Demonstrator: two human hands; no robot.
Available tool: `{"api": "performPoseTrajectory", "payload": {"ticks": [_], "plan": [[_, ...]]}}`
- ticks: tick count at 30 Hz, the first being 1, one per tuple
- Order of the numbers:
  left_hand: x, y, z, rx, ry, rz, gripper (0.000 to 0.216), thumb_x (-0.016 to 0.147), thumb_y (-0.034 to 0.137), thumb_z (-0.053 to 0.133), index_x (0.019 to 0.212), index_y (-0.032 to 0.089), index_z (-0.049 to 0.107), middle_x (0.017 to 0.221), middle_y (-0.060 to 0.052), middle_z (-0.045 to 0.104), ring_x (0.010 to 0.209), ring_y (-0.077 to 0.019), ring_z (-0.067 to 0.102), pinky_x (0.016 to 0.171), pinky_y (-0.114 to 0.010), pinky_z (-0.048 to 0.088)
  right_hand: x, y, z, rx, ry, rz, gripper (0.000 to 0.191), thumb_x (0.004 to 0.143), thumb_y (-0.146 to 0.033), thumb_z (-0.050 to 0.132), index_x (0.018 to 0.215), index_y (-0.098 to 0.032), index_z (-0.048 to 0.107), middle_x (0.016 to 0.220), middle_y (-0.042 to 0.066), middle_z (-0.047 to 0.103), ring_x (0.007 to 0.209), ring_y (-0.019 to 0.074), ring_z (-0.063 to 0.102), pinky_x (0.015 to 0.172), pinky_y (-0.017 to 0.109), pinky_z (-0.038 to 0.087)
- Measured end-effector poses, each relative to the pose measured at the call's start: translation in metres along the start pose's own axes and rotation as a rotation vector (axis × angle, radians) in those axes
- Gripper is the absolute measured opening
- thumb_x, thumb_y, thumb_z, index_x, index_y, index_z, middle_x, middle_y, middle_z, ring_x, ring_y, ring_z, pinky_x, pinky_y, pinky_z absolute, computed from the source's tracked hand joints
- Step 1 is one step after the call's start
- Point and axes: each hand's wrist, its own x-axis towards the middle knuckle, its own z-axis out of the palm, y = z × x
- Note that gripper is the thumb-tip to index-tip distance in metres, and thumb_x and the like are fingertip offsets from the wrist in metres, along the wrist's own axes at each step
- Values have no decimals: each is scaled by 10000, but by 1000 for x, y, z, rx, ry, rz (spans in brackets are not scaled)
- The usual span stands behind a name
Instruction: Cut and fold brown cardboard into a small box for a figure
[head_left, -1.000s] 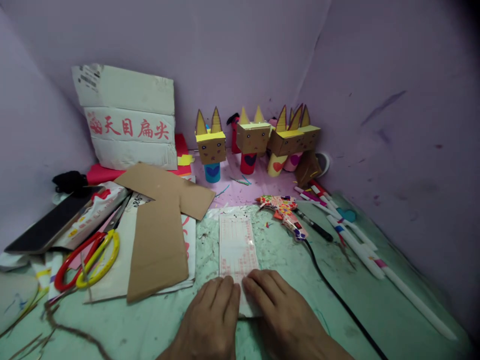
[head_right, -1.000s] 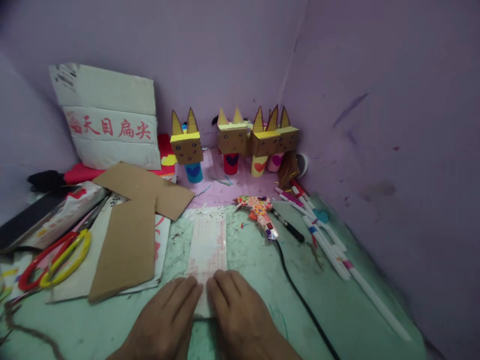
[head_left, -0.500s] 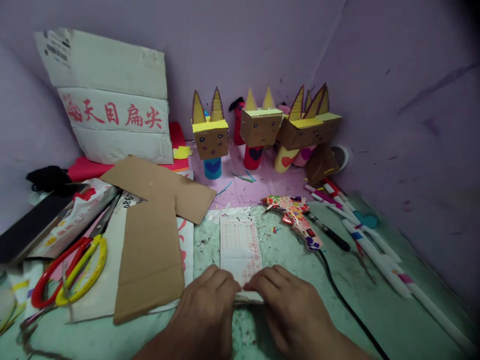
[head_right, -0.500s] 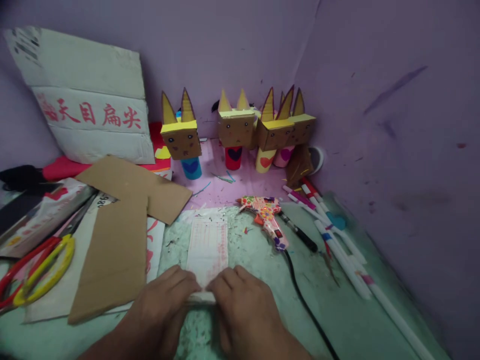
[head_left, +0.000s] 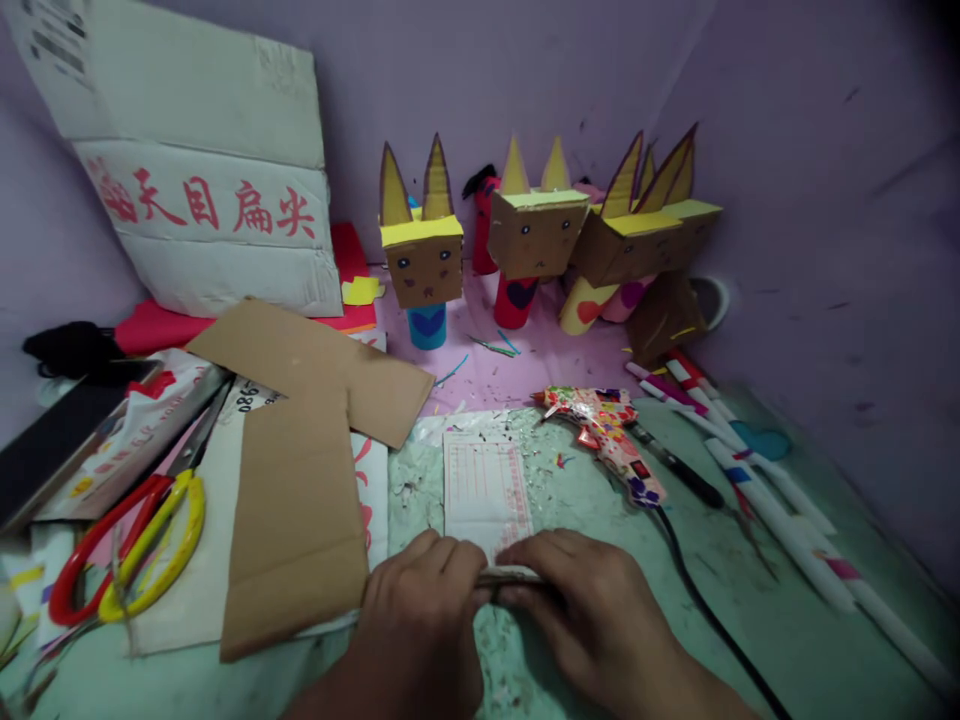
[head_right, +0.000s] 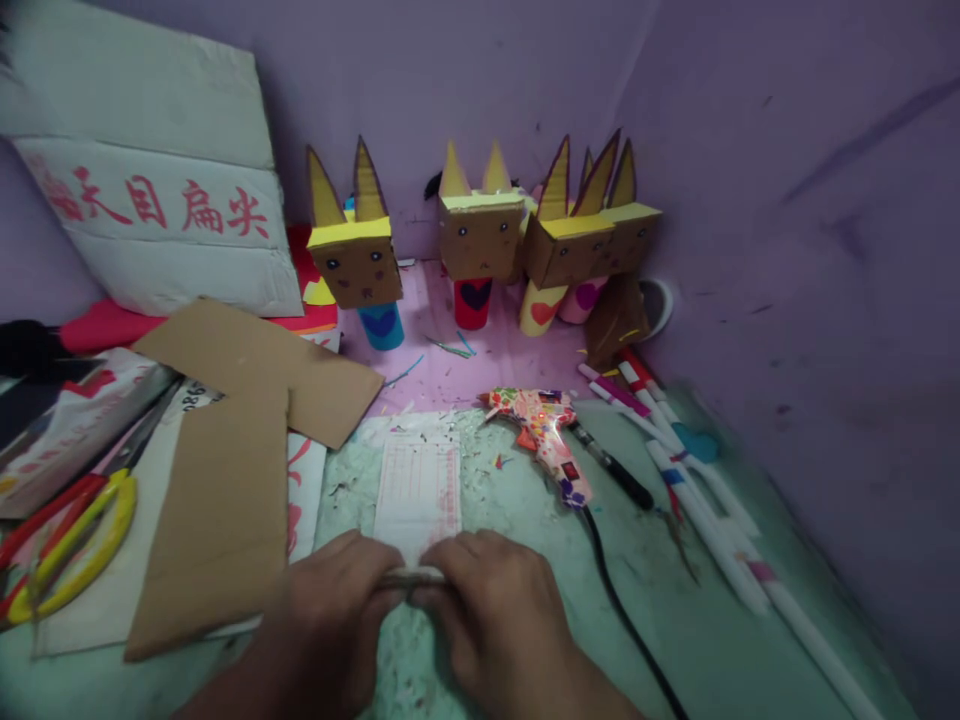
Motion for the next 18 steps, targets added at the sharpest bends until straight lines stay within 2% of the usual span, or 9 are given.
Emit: {"api": "performPoseTrajectory", "payload": {"ticks": [4, 7, 10, 12, 14, 15, 16, 18], "plan": [[-4, -1, 0, -76, -99, -52, 163, 735, 82, 392, 715, 192, 509, 650, -44, 570, 630, -224, 560, 518, -324, 401, -1, -2, 1, -56, 38, -3, 110, 817, -223, 531, 842, -199, 635, 713, 33, 660, 671, 189, 615, 588, 277, 435], [-8, -1, -7, -116, -113, 12, 191, 744, 54, 398, 776, 180, 537, 736, -54, 586, 724, -220, 550, 579, -325, 443, -8, -12, 5, -183, 161, -83, 140, 792, -161, 498, 779, -185, 635, 665, 42, 642, 615, 185, 600, 542, 265, 421], [-9, -3, -20, -81, 42, 170, 271, 713, -1, 391, 857, 160, 556, 911, -100, 599, 882, -246, 526, 694, -368, 470, -19, -35, 8, -197, 326, -182, 187, 784, -129, 452, 807, -161, 635, 633, 56, 626, 555, 172, 583, 500, 256, 430], [-7, -8, -32, -115, 162, 294, 237, 708, -10, 400, 808, 151, 543, 966, -126, 589, 928, -252, 516, 736, -386, 471, -26, -51, 4, -41, 313, -255, 175, 807, -195, 483, 907, -159, 623, 685, 54, 653, 573, 157, 604, 507, 235, 464], [-3, -17, -44, -232, 214, 402, 180, 732, 4, 419, 724, 159, 510, 911, -113, 590, 873, -212, 545, 714, -340, 480, -30, -60, -8, 142, 254, -303, 181, 813, -298, 552, 956, -204, 612, 745, 23, 686, 612, 135, 633, 546, 204, 497], [0, -23, -51, -295, 204, 426, 168, 750, 18, 435, 701, 165, 500, 873, -95, 588, 823, -183, 562, 680, -300, 483, -30, -60, -16, 188, 314, -289, 171, 808, -335, 576, 931, -225, 619, 758, 12, 696, 643, 136, 647, 586, 208, 512], [2, -27, -57, -346, 201, 439, 167, 761, 26, 450, 689, 169, 498, 866, -83, 589, 795, -160, 574, 662, -272, 482, -28, -56, -25, 185, 360, -197, 176, 801, -339, 595, 933, -227, 625, 830, 27, 706, 740, 159, 662, 669, 241, 527], [6, -34, -67, -441, 217, 432, 170, 764, 40, 502, 659, 173, 494, 869, -66, 591, 781, -140, 590, 665, -250, 481, -21, -42, -41, 135, 421, 81, 240, 795, -349, 596, 986, -208, 633, 979, 76, 690, 879, 210, 649, 783, 341, 518]]}}
